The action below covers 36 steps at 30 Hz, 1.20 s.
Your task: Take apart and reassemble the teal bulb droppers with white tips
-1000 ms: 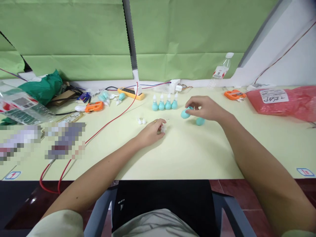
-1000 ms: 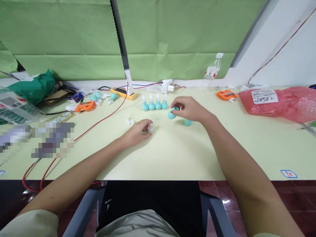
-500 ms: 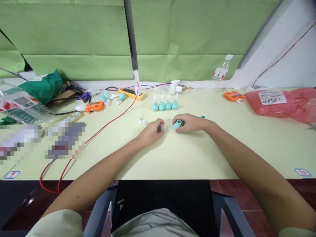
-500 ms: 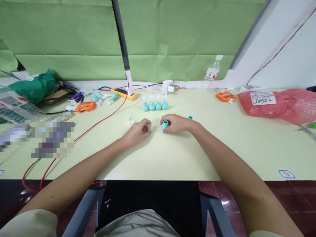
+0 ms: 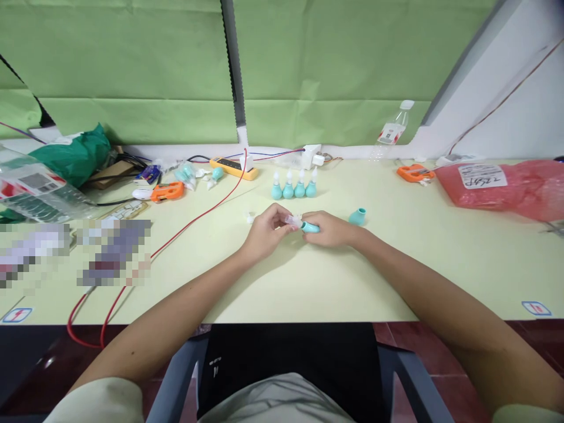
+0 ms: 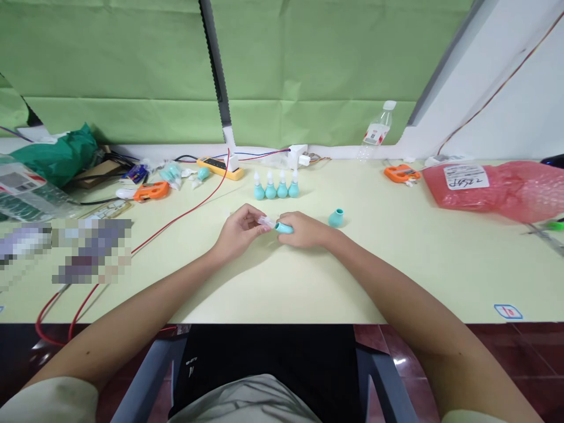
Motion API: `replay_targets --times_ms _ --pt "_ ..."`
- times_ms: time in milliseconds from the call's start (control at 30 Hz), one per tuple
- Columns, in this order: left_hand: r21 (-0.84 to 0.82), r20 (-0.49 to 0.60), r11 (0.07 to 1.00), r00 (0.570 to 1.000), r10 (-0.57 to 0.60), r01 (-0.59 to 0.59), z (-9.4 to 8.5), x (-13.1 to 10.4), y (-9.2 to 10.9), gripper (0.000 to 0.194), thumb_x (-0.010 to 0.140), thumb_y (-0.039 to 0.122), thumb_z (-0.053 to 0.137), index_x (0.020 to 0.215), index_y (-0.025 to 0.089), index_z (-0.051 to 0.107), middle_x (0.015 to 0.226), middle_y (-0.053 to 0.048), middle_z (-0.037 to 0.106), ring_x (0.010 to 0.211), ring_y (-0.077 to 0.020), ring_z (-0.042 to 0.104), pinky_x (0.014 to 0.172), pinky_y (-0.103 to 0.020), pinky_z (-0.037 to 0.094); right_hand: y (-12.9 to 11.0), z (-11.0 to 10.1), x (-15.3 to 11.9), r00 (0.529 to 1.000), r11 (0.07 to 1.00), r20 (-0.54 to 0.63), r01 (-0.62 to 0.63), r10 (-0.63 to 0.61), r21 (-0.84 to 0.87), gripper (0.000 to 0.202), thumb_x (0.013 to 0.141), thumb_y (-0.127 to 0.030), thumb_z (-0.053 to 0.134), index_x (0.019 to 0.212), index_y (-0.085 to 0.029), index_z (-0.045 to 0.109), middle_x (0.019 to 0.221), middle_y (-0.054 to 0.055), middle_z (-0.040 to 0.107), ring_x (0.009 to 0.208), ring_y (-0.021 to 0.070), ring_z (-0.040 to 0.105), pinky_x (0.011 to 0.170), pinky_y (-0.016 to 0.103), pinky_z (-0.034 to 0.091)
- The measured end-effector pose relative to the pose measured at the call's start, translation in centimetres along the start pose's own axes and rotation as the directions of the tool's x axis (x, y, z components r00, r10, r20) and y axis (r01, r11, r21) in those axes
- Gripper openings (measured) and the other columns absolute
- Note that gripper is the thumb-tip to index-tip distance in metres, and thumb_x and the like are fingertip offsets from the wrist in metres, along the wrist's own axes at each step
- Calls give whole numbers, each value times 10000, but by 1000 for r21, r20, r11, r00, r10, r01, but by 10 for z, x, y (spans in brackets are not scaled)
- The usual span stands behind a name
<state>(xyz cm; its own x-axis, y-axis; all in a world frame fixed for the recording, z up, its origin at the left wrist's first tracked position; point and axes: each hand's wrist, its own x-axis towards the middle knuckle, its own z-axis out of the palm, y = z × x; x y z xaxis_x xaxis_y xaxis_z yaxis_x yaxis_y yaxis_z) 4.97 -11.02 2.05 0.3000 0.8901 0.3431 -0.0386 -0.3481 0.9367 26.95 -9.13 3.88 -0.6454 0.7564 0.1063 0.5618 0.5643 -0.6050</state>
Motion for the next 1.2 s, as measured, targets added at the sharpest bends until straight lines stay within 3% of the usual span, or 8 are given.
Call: replay_targets --times_ms 100,233,400,600,833,1000,1100,1200 --pt "59 53 997 998 37 -40 3 -3 1 288 806 329 799 934 184 586 911 -22 666 868 -149 645 830 -312 543 -4 2 -2 999 998 14 48 -47 -45 93 794 -211 541 718 -204 488 747 -4 560 697 162 506 661 292 361" --pt "179 137 980 989 60 -85 1 -3 0 240 871 310 729 1060 196 636 969 -40 683 903 -157 650 871 -328 541 -5 3 -4 997 991 -2 72 -72 -113 24 795 -181 526 793 -202 538 722 -12 562 664 157 503 653 288 347" --pt "284 153 955 987 38 -81 -4 -4 -1 178 869 344 726 949 188 691 868 -29 694 823 -164 639 797 -323 536 -8 7 -5 995 976 -49 73 -85 -206 52 787 -187 564 762 -203 520 673 -7 547 635 156 489 637 284 328" --pt "124 128 991 990 -60 44 3 -8 -4 211 838 338 756 944 175 674 867 -32 702 773 -156 663 732 -312 544 -11 13 -3 994 937 -108 -11 -28 -348 180 879 -341 594 783 -199 541 735 57 624 681 200 536 637 300 317" --pt "-26 40 982 982 -185 186 13 -8 7 306 784 375 812 858 168 600 652 9 654 555 -125 623 537 -261 504 -16 23 -2 980 855 -199 -108 6 -507 159 922 -315 541 901 -170 600 858 121 707 725 242 590 612 327 267" --pt "-174 117 952 965 -234 252 12 -3 7 392 728 417 862 858 147 609 686 -22 680 560 -133 621 517 -285 535 -22 21 -3 976 803 -217 -128 -2 -582 176 921 -293 526 938 -144 620 894 154 713 733 262 600 609 343 250" --pt "-64 152 980 972 -179 190 8 -4 4 339 759 387 841 872 152 626 731 -24 678 580 -124 615 542 -277 527 -21 19 -4 986 842 -167 -69 -26 -536 152 911 -299 553 892 -163 617 844 129 699 698 235 575 611 333 270" --pt "117 184 991 979 -90 69 2 -7 4 231 839 351 761 911 168 640 780 -19 671 622 -125 617 589 -274 510 -18 18 -4 991 937 -130 -4 -44 -348 170 900 -322 583 805 -182 597 769 79 668 672 198 552 631 313 328"
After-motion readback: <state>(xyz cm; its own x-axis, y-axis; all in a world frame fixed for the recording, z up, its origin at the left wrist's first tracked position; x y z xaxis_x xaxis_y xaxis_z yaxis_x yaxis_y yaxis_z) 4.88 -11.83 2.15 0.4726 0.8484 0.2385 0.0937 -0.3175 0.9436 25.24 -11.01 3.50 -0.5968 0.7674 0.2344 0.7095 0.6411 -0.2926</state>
